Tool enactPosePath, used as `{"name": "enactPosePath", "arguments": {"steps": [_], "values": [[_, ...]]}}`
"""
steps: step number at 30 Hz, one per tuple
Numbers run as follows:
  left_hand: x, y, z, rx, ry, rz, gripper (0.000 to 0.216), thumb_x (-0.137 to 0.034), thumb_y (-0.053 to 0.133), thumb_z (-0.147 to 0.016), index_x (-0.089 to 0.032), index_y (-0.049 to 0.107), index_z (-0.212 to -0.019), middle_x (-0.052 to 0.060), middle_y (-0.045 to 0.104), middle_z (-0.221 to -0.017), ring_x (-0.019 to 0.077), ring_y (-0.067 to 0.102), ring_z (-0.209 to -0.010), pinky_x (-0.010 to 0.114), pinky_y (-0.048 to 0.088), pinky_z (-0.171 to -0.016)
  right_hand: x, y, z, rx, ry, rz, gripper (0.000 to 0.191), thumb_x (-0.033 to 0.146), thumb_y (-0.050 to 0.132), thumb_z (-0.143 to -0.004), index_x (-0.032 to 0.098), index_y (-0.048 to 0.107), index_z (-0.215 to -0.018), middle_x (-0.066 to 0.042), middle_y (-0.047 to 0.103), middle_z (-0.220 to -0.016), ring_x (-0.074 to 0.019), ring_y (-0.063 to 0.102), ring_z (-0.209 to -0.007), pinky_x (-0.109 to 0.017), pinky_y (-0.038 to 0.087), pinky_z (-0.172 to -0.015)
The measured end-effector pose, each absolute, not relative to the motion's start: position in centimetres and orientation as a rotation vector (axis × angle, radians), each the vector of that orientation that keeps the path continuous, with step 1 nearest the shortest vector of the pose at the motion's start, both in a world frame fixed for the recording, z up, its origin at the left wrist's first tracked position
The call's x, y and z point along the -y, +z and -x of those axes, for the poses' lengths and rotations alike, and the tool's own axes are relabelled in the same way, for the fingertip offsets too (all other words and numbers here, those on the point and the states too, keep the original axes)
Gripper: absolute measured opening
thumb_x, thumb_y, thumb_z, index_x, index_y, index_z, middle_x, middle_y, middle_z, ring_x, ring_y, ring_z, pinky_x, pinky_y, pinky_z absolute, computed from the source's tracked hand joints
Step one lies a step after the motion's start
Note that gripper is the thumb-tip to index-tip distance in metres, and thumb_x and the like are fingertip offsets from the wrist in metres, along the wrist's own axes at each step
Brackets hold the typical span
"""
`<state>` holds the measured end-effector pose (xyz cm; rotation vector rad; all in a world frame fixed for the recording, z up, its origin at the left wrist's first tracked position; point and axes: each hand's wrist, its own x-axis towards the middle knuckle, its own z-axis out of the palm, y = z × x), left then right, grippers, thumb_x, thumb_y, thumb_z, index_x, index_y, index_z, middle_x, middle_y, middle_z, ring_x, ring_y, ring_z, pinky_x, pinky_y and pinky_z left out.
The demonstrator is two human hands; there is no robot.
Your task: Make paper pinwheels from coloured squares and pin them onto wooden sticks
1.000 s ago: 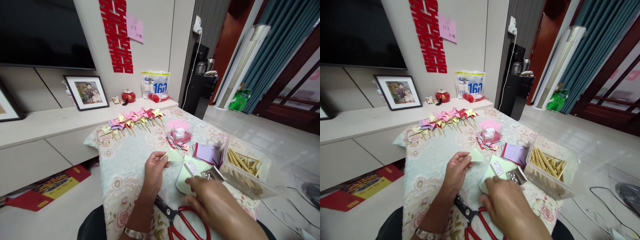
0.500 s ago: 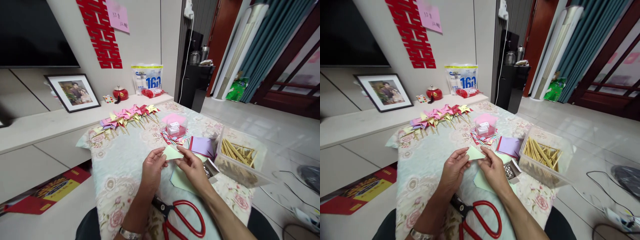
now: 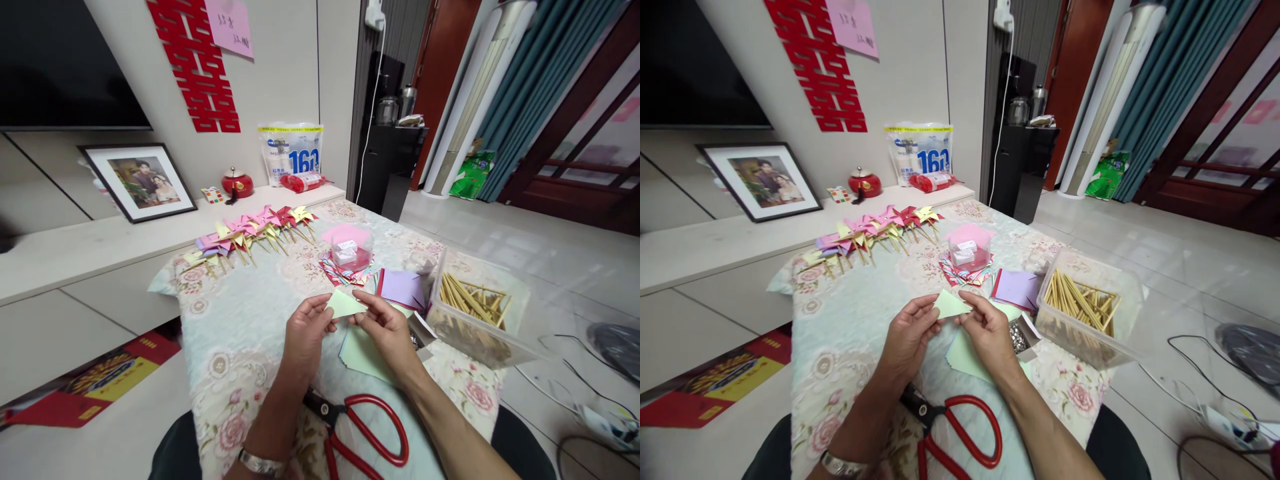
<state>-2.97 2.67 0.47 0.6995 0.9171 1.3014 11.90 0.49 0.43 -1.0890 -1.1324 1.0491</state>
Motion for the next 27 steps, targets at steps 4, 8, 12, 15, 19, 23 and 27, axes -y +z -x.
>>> {"name": "enactPosePath", "arguments": {"steps": [4, 8, 12, 15, 19, 23, 27], "values": [[-2.66, 0.47, 3.0, -0.909, 1.291, -0.715, 0.037, -0.023, 0.084, -0.06, -0.014, 0.07, -0.093, 0.003, 0.071, -0.079, 0.0112, 0.062, -0.064, 0.022, 0.046, -0.057, -0.51, 0.46, -11.91, 1.117, 1.029, 1.088, 0.037, 0.027, 0.071, -0.075, 0.02, 0.073, -0.111, -0.002, 0.074, -0.077, -0.0199, 0.071, -0.073, -0.031, 0.052, -0.07], [-2.66, 0.3, 2.87, -0.914, 1.292, -0.773, 0.034, -0.023, 0.083, -0.062, -0.014, 0.071, -0.093, 0.004, 0.072, -0.08, 0.0122, 0.063, -0.064, 0.022, 0.046, -0.056, -0.63, 0.32, -12.04, 1.106, 1.005, 1.104, 0.033, 0.024, 0.068, -0.073, 0.021, 0.076, -0.105, -0.003, 0.077, -0.082, -0.0198, 0.071, -0.071, -0.031, 0.053, -0.069], [-2.74, -0.14, 2.66, -0.929, 1.304, -0.896, 0.028, -0.024, 0.08, -0.064, -0.015, 0.072, -0.089, 0.003, 0.07, -0.073, 0.0112, 0.059, -0.058, 0.022, 0.045, -0.054, -0.69, 0.29, -12.2, 1.144, 0.936, 1.114, 0.026, 0.024, 0.067, -0.073, 0.021, 0.077, -0.096, -0.004, 0.078, -0.086, -0.0201, 0.069, -0.074, -0.032, 0.054, -0.071], [-2.7, -0.23, 2.71, -0.95, 1.275, -0.975, 0.025, -0.025, 0.079, -0.067, -0.015, 0.073, -0.089, 0.001, 0.069, -0.07, 0.0096, 0.056, -0.053, 0.022, 0.045, -0.054, -0.59, 0.35, -12.3, 1.178, 0.845, 1.149, 0.021, 0.025, 0.066, -0.075, 0.021, 0.077, -0.092, -0.003, 0.077, -0.084, -0.0194, 0.067, -0.074, -0.03, 0.052, -0.069], [-2.34, 0.13, 2.9, -0.92, 1.209, -1.06, 0.029, -0.035, 0.073, -0.077, -0.015, 0.073, -0.098, 0.004, 0.071, -0.074, 0.0129, 0.06, -0.06, 0.024, 0.047, -0.059, -0.46, 0.44, -12.41, 1.143, 0.806, 1.229, 0.024, 0.022, 0.064, -0.071, 0.019, 0.075, -0.093, 0.0, 0.071, -0.069, -0.0159, 0.061, -0.058, -0.026, 0.047, -0.057], [-1.95, 0.31, 2.71, -0.837, 1.143, -1.052, 0.052, -0.03, 0.082, -0.068, -0.018, 0.065, -0.116, 0.008, 0.072, -0.097, 0.0192, 0.067, -0.077, 0.027, 0.052, -0.066, -0.45, 0.51, -12.5, 1.064, 0.822, 1.272, 0.028, 0.025, 0.064, -0.07, 0.017, 0.073, -0.095, 0.0, 0.069, -0.065, -0.0157, 0.06, -0.054, -0.026, 0.045, -0.055], [-1.77, 0.16, 2.46, -0.83, 1.104, -1.097, 0.069, -0.018, 0.084, -0.063, -0.021, 0.058, -0.128, 0.012, 0.065, -0.118, 0.0226, 0.069, -0.091, 0.028, 0.054, -0.072, -0.36, 0.51, -12.59, 1.073, 0.809, 1.307, 0.027, 0.026, 0.063, -0.071, 0.018, 0.074, -0.094, 0.0, 0.069, -0.066, -0.0156, 0.059, -0.055, -0.026, 0.045, -0.056]]}}
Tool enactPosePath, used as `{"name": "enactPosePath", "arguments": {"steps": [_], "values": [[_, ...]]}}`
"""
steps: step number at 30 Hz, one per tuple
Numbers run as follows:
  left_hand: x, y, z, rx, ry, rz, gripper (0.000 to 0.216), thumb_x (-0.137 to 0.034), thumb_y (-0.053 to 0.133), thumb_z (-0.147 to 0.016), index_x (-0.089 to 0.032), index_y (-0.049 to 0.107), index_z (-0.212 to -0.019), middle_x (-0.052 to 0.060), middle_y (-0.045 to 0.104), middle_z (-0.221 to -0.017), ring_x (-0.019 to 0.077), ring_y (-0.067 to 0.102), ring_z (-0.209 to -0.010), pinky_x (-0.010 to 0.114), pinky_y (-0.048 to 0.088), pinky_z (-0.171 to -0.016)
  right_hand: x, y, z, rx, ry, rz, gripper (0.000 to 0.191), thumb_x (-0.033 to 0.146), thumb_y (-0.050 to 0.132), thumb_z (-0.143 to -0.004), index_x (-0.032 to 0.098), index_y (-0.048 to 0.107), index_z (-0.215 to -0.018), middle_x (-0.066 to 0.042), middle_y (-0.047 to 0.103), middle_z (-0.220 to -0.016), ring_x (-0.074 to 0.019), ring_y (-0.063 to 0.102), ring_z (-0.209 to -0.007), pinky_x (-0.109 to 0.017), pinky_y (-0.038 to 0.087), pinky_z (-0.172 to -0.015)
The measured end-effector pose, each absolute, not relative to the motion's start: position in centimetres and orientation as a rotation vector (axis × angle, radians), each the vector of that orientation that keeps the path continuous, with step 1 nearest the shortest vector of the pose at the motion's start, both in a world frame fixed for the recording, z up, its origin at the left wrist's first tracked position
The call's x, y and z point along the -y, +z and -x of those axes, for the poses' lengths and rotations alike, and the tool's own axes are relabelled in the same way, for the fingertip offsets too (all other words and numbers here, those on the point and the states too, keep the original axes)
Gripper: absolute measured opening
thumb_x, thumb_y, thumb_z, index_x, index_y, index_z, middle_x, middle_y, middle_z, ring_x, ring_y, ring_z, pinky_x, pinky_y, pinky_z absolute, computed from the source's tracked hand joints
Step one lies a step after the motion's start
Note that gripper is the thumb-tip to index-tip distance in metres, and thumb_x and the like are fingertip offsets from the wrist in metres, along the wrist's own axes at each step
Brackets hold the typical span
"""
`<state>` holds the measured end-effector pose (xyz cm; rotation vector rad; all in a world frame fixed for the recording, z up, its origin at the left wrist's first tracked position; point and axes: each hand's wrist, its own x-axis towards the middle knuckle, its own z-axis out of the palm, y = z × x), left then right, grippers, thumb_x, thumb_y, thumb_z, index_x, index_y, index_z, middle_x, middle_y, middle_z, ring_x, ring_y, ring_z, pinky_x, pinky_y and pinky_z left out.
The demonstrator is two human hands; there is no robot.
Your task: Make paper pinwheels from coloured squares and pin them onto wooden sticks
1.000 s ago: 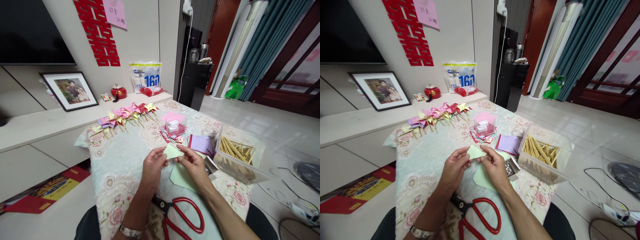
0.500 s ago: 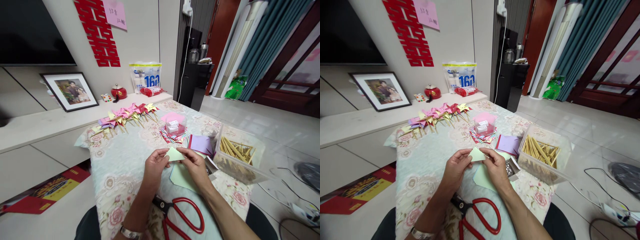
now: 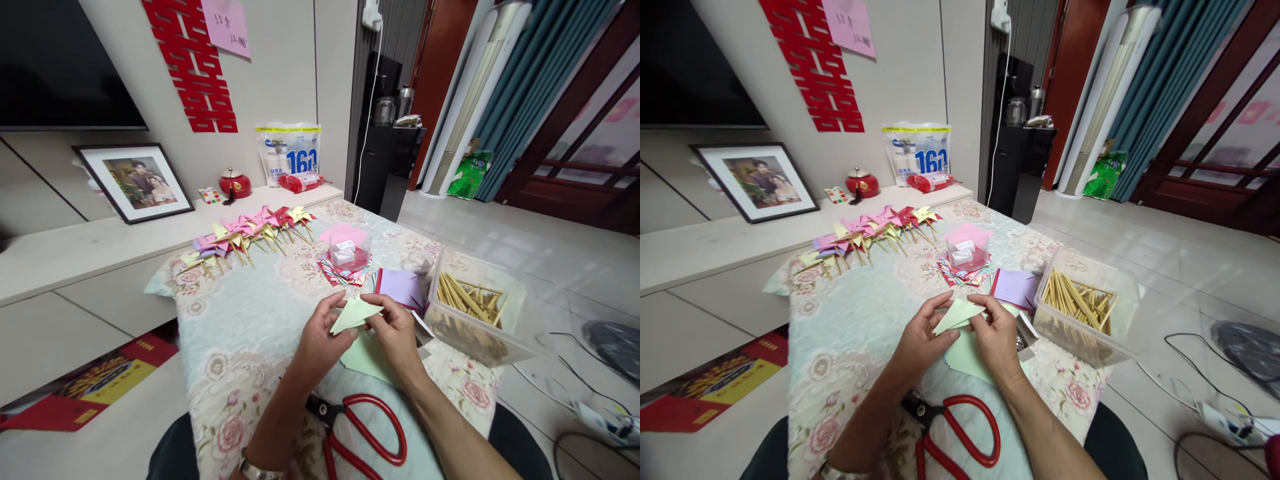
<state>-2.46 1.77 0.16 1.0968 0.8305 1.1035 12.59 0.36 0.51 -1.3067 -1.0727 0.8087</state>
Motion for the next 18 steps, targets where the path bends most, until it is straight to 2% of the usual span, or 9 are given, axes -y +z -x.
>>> {"name": "enactPosePath", "arguments": {"steps": [4, 9, 15, 18], "values": [[-1.65, 0.27, 2.49, -0.78, 1.048, -1.102, 0.069, -0.013, 0.08, -0.066, -0.022, 0.057, -0.13, 0.01, 0.066, -0.117, 0.0221, 0.068, -0.094, 0.026, 0.052, -0.074, -0.28, 0.29, -12.71, 1.1, 0.811, 1.311, 0.026, 0.026, 0.062, -0.072, 0.017, 0.074, -0.094, 0.002, 0.066, -0.061, -0.0153, 0.056, -0.054, -0.027, 0.043, -0.055], [-1.62, 0.62, 2.57, -0.743, 1.046, -1.141, 0.061, -0.016, 0.075, -0.071, -0.019, 0.058, -0.129, 0.011, 0.066, -0.12, 0.0223, 0.066, -0.1, 0.026, 0.051, -0.077, -0.36, 0.0, -12.85, 1.114, 0.82, 1.289, 0.024, 0.028, 0.062, -0.073, 0.017, 0.075, -0.091, 0.002, 0.064, -0.06, -0.0148, 0.053, -0.053, -0.027, 0.041, -0.055], [-1.67, 0.74, 2.73, -0.787, 1.026, -1.153, 0.059, -0.023, 0.072, -0.074, -0.018, 0.058, -0.131, 0.01, 0.068, -0.118, 0.0183, 0.065, -0.087, 0.023, 0.049, -0.067, -0.42, 0.01, -12.8, 1.121, 0.833, 1.277, 0.023, 0.028, 0.061, -0.073, 0.017, 0.075, -0.088, 0.003, 0.062, -0.059, -0.0143, 0.053, -0.052, -0.026, 0.04, -0.054], [-1.74, 0.59, 2.8, -0.829, 1.031, -1.154, 0.053, -0.026, 0.072, -0.076, -0.018, 0.063, -0.127, 0.009, 0.071, -0.11, 0.0166, 0.064, -0.081, 0.024, 0.049, -0.066, -0.39, 0.02, -12.69, 1.13, 0.841, 1.259, 0.021, 0.027, 0.062, -0.074, 0.017, 0.074, -0.087, 0.002, 0.063, -0.061, -0.014, 0.054, -0.052, -0.026, 0.041, -0.053]]}}
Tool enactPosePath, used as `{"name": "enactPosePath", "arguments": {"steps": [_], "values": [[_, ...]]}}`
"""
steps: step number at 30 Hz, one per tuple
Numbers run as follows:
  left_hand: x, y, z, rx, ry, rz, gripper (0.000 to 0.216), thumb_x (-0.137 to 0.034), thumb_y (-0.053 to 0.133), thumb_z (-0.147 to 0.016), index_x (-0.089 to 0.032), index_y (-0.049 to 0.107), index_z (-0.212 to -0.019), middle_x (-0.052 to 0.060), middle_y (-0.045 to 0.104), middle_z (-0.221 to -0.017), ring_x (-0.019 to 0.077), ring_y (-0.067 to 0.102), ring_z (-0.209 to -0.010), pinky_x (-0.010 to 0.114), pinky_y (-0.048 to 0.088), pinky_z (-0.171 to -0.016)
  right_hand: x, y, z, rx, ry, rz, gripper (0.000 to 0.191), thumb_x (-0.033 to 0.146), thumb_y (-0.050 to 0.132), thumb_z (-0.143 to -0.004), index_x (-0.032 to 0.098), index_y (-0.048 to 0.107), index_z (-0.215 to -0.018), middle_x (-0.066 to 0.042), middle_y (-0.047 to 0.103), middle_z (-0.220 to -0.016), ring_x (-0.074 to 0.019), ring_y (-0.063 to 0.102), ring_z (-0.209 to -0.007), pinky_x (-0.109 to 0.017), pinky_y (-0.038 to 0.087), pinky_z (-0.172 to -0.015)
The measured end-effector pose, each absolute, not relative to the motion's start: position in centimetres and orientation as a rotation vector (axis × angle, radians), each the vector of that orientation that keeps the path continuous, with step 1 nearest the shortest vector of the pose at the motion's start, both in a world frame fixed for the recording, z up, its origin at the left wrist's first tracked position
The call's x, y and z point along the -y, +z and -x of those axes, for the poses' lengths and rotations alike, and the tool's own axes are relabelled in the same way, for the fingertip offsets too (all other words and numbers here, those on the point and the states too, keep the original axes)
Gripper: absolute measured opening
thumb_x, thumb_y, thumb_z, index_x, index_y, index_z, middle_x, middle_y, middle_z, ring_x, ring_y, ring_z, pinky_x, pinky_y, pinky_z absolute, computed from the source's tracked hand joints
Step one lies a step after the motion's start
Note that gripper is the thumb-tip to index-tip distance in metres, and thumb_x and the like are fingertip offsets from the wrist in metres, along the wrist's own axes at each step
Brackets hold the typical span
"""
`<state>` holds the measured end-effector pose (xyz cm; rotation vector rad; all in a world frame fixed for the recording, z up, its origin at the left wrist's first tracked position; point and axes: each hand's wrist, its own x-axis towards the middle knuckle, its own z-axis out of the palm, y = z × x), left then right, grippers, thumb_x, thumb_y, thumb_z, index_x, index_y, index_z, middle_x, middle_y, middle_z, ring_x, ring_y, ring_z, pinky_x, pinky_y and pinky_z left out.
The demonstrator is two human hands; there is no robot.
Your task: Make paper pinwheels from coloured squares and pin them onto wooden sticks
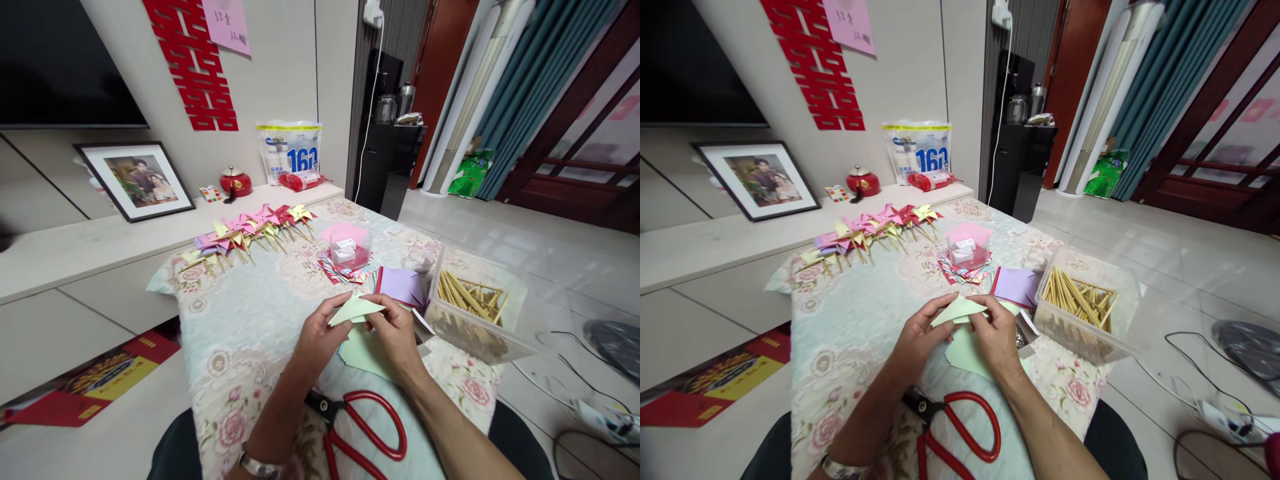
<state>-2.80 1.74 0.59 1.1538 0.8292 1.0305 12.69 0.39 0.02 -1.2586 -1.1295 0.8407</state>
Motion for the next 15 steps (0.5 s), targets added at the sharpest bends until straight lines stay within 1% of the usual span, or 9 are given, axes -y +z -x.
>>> {"name": "enactPosePath", "arguments": {"steps": [3, 6, 9, 12, 15], "values": [[-1.82, 0.47, 2.87, -0.873, 1.05, -1.14, 0.046, -0.03, 0.071, -0.078, -0.017, 0.067, -0.122, 0.007, 0.073, -0.098, 0.0166, 0.064, -0.078, 0.024, 0.049, -0.066, -0.3, 0.12, -12.55, 1.143, 0.837, 1.245, 0.02, 0.03, 0.063, -0.076, 0.018, 0.073, -0.089, 0.002, 0.063, -0.062, -0.014, 0.054, -0.052, -0.026, 0.042, -0.054], [-1.91, 0.47, 2.94, -0.948, 1.081, -1.122, 0.04, -0.035, 0.068, -0.081, -0.015, 0.071, -0.115, 0.004, 0.072, -0.082, 0.0154, 0.062, -0.071, 0.023, 0.048, -0.063, -0.16, 0.35, -12.43, 1.16, 0.852, 1.229, 0.024, 0.038, 0.066, -0.079, 0.017, 0.071, -0.091, 0.002, 0.061, -0.063, -0.0142, 0.054, -0.052, -0.027, 0.041, -0.053], [-2.07, 0.43, 3.02, -1.024, 1.132, -1.154, 0.032, -0.039, 0.066, -0.082, -0.014, 0.076, -0.099, 0.002, 0.068, -0.067, 0.0148, 0.059, -0.064, 0.024, 0.046, -0.061, 0.02, 0.6, -12.37, 1.184, 0.888, 1.218, 0.032, 0.044, 0.067, -0.081, 0.016, 0.071, -0.096, 0.001, 0.06, -0.064, -0.0147, 0.055, -0.054, -0.027, 0.042, -0.054], [-2.29, 0.14, 3.09, -1.108, 1.158, -1.147, 0.029, -0.042, 0.067, -0.081, -0.014, 0.075, -0.08, 0.003, 0.069, -0.066, 0.0153, 0.059, -0.063, 0.024, 0.046, -0.06, 0.2, 0.77, -12.31, 1.217, 0.921, 1.19, 0.037, 0.046, 0.064, -0.083, 0.015, 0.069, -0.103, 0.001, 0.059, -0.066, -0.0153, 0.056, -0.057, -0.028, 0.043, -0.056], [-2.51, -0.4, 3.14, -1.178, 1.188, -1.097, 0.031, -0.044, 0.068, -0.08, -0.014, 0.071, -0.073, 0.004, 0.07, -0.067, 0.0144, 0.059, -0.06, 0.025, 0.047, -0.06, 0.33, 0.88, -12.23, 1.252, 0.939, 1.138, 0.037, 0.045, 0.064, -0.085, 0.016, 0.067, -0.107, 0.001, 0.058, -0.072, -0.0147, 0.055, -0.06, -0.027, 0.044, -0.057]]}}
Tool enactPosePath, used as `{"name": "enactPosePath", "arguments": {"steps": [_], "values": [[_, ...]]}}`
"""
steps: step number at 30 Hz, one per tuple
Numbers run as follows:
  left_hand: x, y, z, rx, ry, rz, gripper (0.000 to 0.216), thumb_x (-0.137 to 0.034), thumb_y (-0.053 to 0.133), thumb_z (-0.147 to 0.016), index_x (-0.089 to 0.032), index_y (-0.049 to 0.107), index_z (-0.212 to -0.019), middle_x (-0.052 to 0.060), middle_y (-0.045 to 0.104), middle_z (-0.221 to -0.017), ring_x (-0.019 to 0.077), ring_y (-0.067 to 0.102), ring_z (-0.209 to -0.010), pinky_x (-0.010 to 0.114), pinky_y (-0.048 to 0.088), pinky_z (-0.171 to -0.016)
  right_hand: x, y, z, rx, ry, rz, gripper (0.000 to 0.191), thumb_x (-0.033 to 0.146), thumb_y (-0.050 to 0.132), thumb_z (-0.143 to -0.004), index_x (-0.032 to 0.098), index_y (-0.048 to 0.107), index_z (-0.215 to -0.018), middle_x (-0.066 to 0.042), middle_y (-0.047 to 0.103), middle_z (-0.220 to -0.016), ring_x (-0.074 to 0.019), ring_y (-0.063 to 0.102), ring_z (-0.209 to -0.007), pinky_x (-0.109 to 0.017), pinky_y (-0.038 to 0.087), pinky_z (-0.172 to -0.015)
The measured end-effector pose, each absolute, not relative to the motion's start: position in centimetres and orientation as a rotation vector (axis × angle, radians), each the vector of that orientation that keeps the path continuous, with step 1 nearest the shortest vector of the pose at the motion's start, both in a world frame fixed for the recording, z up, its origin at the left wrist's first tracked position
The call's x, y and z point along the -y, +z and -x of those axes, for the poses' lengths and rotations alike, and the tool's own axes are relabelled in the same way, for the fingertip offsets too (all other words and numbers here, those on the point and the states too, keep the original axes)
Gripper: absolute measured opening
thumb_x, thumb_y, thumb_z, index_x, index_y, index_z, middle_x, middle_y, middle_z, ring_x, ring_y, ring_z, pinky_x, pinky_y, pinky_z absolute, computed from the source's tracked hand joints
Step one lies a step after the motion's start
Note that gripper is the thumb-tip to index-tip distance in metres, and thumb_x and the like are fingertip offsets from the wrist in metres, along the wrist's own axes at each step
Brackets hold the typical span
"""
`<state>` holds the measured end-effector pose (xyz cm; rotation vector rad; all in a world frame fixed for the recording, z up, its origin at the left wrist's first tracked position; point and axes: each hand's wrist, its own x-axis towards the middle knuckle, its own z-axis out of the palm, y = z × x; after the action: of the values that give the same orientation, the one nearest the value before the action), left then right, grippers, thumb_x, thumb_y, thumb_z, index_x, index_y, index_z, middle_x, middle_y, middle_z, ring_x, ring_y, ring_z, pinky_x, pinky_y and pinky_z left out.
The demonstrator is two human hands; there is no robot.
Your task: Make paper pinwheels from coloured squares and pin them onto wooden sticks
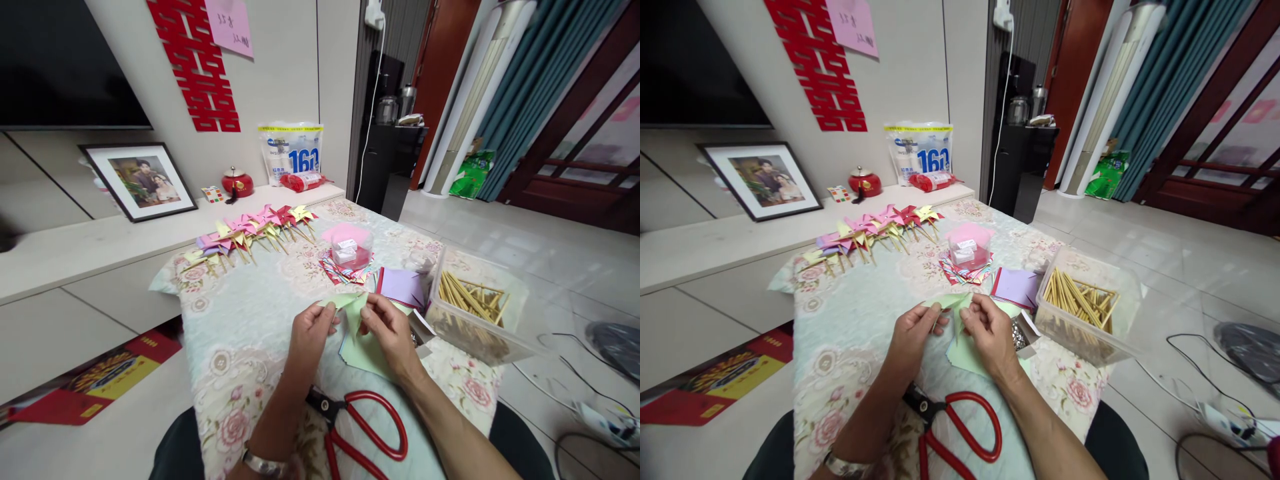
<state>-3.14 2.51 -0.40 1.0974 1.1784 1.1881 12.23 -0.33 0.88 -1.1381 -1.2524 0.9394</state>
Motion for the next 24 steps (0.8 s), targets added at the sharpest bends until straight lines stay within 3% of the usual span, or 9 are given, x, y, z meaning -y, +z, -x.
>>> {"name": "enactPosePath", "arguments": {"steps": [6, 13, 24], "values": [[-2.7, -0.9, 3.1, -1.071, 1.223, -0.895, 0.033, -0.047, 0.075, -0.073, -0.015, 0.065, -0.072, 0.003, 0.068, -0.066, 0.0152, 0.063, -0.062, 0.025, 0.048, -0.06, 0.4, 1.0, -12.3, 1.281, 0.864, 1.166, 0.04, 0.043, 0.066, -0.085, 0.016, 0.066, -0.113, -0.002, 0.06, -0.082, -0.014, 0.053, -0.062, -0.027, 0.043, -0.057], [-2.3, 0.6, 3.4, -0.808, 1.145, -0.667, 0.034, -0.039, 0.085, -0.065, -0.017, 0.06, -0.07, 0.001, 0.065, -0.068, 0.0172, 0.068, -0.066, 0.026, 0.052, -0.059, -0.2, 0.1, -13.0, 1.195, 0.987, 1.086, 0.036, 0.046, 0.057, -0.093, 0.017, 0.07, -0.108, 0.002, 0.06, -0.063, -0.014, 0.055, -0.058, -0.027, 0.042, -0.058], [-2.1, 1.2, 3.4, -0.765, 1.142, -0.588, 0.041, -0.038, 0.087, -0.063, -0.017, 0.056, -0.078, 0.004, 0.07, -0.071, 0.0185, 0.071, -0.065, 0.027, 0.053, -0.06, -0.1, 0.0, -12.9, 1.174, 0.998, 1.022, 0.032, 0.045, 0.066, -0.088, 0.02, 0.072, -0.107, 0.001, 0.061, -0.07, -0.0124, 0.052, -0.058, -0.024, 0.043, -0.055]]}}
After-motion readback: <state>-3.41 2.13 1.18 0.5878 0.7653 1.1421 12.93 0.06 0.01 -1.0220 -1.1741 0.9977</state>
